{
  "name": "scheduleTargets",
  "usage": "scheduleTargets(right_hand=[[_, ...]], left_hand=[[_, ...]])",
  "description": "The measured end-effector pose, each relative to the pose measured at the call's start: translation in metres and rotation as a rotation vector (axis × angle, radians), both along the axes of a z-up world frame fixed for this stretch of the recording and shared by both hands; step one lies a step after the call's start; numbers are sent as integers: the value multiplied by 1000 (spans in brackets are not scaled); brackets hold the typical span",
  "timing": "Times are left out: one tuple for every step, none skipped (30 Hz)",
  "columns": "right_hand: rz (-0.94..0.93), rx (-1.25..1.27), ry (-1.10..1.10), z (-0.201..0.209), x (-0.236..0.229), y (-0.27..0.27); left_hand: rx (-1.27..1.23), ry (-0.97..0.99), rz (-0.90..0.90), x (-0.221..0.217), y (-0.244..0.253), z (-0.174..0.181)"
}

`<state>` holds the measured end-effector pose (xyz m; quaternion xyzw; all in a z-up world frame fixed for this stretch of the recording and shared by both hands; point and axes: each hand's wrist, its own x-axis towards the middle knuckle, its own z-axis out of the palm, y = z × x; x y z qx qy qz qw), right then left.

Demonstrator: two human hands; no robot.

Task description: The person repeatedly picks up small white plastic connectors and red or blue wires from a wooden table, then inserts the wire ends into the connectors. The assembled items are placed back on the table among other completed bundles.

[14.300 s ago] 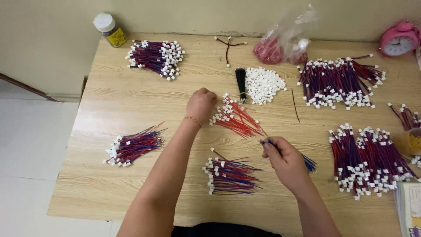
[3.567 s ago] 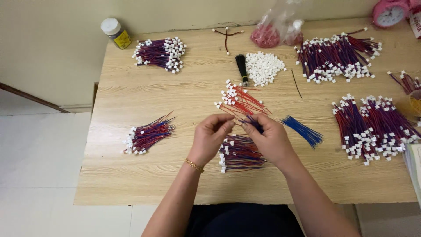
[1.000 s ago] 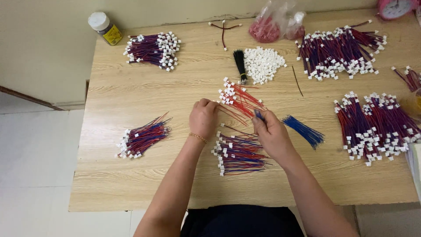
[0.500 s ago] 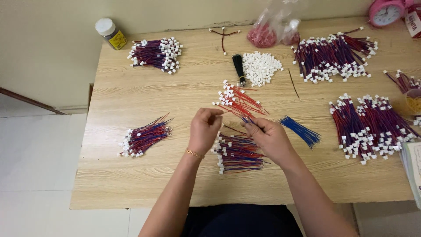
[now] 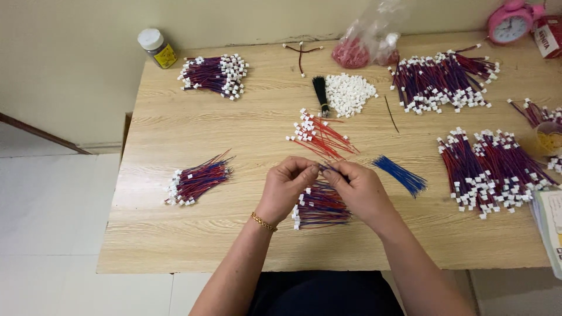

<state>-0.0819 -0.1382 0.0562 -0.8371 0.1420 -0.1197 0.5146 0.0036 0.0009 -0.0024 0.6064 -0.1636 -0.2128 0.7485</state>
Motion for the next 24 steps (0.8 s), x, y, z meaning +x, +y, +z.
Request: scheduleTargets(right_hand=[[0,0,-1,1,-1,1],[-19,36,-22,1,-2,1],[-39,73,-43,2,-2,2],[-40,73,-42,1,-1,1],[-29,31,-53,1,-1,0],[-18,-11,-64,0,0,-1],[-18,-11,-64,1,0,-1],[-17,-47,-79,2,0,-2],[-17,-84,-93,3,-1,-2],[-18,-84,-93,5,-1,-1],[-30,-100,-104,6,-1,0],[-43,-115,-116,7,-1,0],[-44,-114,-115,7,0,-1],[-36,-154,-120,7,1,-3],[-29,-194,-126,7,2,-4],[-30,-193,-125,8,3,-4],[-13,-233,-138,9,4,-4],[3,-273,-150,10,5,-3],[1,-272,-149,9,5,-3],[-18,-274,-138,8,5,-2],[-38,-276,-128,8,4,-2],[-37,-275,-127,7,4,-2],[-25,-282,-117,6,5,-2],[-13,-289,-107,6,5,-3]], left_hand=[[0,-1,0,0,0,-1],[-3,0,3,0,0,-2],[-7,1,6,0,-1,-3],[-7,1,5,0,-2,-6],[0,10,2,0,-3,-10],[7,19,0,0,-5,-14],[8,19,-1,0,-5,-12],[-13,44,-9,1,-4,-11],[-33,70,-17,1,-4,-10],[-33,71,-19,1,-4,-10],[-51,100,-29,1,-3,-9],[-68,130,-39,1,-3,-9],[-67,131,-40,2,-2,-9],[-65,154,-55,4,-2,-10],[-64,177,-69,5,-1,-10],[-63,177,-70,5,0,-9],[-95,205,-69,5,0,-7],[-125,234,-69,4,1,-6],[-124,235,-71,5,0,-9],[-178,279,-71,5,0,-12],[-231,322,-71,6,-1,-15],[-230,323,-70,6,-1,-15],[-255,357,-72,5,0,-15],[-281,389,-75,5,-1,-15]])
